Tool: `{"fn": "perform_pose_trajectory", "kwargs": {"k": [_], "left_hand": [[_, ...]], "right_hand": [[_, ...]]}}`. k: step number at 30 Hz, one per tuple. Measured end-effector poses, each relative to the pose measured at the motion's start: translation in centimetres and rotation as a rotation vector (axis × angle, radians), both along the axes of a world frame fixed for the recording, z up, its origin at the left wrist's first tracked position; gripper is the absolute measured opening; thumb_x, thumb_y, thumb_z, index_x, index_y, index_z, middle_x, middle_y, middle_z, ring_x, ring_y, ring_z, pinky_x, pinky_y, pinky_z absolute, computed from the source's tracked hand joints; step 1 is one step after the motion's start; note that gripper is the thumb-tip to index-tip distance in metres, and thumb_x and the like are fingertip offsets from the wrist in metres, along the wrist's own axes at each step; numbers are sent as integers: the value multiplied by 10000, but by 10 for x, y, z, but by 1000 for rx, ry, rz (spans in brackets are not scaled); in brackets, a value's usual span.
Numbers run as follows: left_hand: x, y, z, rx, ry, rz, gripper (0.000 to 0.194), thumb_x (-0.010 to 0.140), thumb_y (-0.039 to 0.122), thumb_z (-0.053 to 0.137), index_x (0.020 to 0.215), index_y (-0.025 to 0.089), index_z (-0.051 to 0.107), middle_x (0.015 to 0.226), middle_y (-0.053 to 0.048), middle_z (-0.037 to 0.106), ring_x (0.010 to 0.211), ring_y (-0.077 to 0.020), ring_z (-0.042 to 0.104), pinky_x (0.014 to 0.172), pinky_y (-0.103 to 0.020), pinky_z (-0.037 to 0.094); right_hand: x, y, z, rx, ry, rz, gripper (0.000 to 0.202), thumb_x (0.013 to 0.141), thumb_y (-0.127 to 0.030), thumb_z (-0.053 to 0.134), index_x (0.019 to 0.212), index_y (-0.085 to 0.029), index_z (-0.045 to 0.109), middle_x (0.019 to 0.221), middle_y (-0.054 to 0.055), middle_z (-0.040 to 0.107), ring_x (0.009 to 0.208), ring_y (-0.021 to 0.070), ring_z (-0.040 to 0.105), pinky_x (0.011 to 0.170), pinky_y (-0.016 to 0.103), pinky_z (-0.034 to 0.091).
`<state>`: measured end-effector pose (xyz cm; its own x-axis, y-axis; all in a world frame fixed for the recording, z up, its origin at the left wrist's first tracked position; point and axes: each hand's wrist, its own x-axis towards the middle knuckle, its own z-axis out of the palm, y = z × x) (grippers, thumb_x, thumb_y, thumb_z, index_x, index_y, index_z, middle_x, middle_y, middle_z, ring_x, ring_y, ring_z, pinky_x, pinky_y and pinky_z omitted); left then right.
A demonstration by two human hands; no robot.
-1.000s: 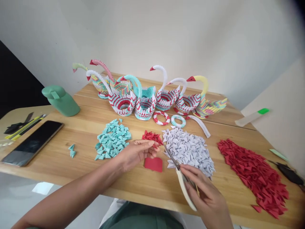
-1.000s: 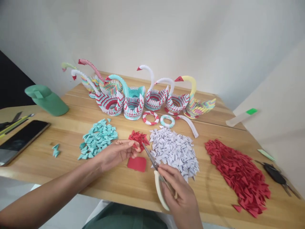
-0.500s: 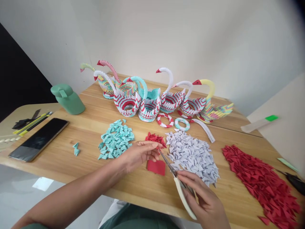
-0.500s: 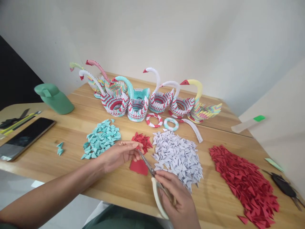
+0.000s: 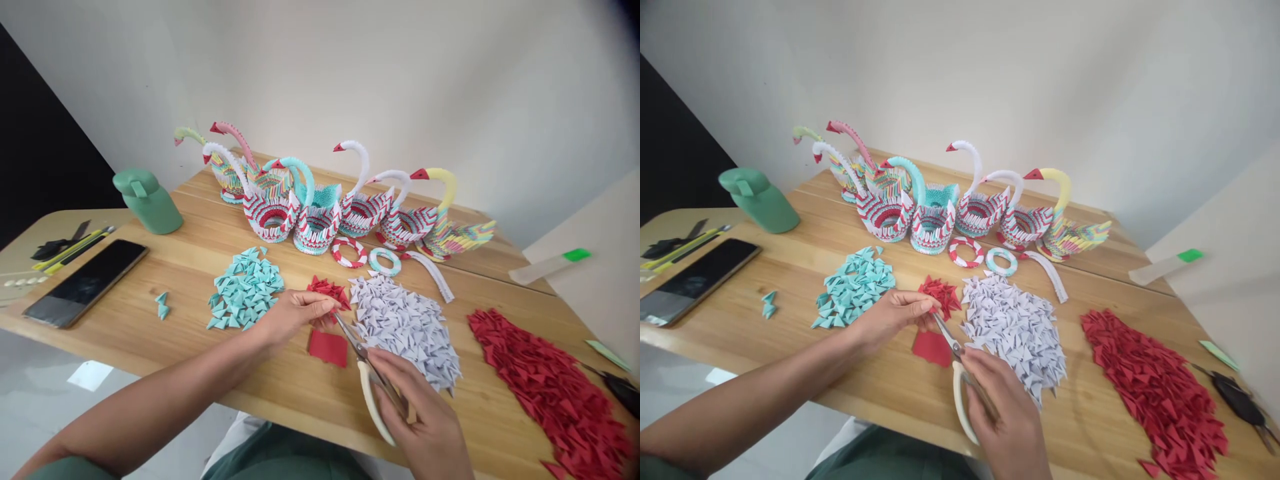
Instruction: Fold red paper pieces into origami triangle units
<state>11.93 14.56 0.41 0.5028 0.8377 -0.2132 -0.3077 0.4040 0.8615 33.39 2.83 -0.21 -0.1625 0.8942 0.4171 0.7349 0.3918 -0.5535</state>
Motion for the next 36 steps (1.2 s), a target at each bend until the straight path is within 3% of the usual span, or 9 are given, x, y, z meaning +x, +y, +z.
{"fn": "perform_pose_trajectory", "kwargs": {"k": [7,17,26,36], "left_hand": [[-3,2,2,-145,-212,-27,225,777,316,703,862,109,716,794,-73,723,681,-138,655,633,-232,478],[-3,1,3,-161,-202,-34,277,749,341,729,882,100,708,752,-76,718,666,-147,649,631,-247,459],[-2,1,3,-172,-182,-39,278,734,347,740,866,104,714,720,-68,714,646,-141,642,616,-242,447],[-2,1,4,-176,-181,-38,288,742,345,731,879,93,713,727,-86,716,650,-148,644,623,-246,457]], "right_hand": [[10,-3,-5,-149,293,19,296,866,-174,578,1132,-281,654,1140,57,668,1095,199,613,919,274,528],[12,-1,-12,-160,245,20,278,866,-203,576,1125,-241,671,1131,94,673,1074,231,628,928,336,527],[10,-1,-11,-162,232,0,268,856,-232,601,1110,-250,683,1115,85,686,1069,231,634,894,308,546],[11,-3,-19,-264,419,-19,244,859,-271,617,1088,-236,696,1132,90,680,1065,236,639,850,279,569]]}}
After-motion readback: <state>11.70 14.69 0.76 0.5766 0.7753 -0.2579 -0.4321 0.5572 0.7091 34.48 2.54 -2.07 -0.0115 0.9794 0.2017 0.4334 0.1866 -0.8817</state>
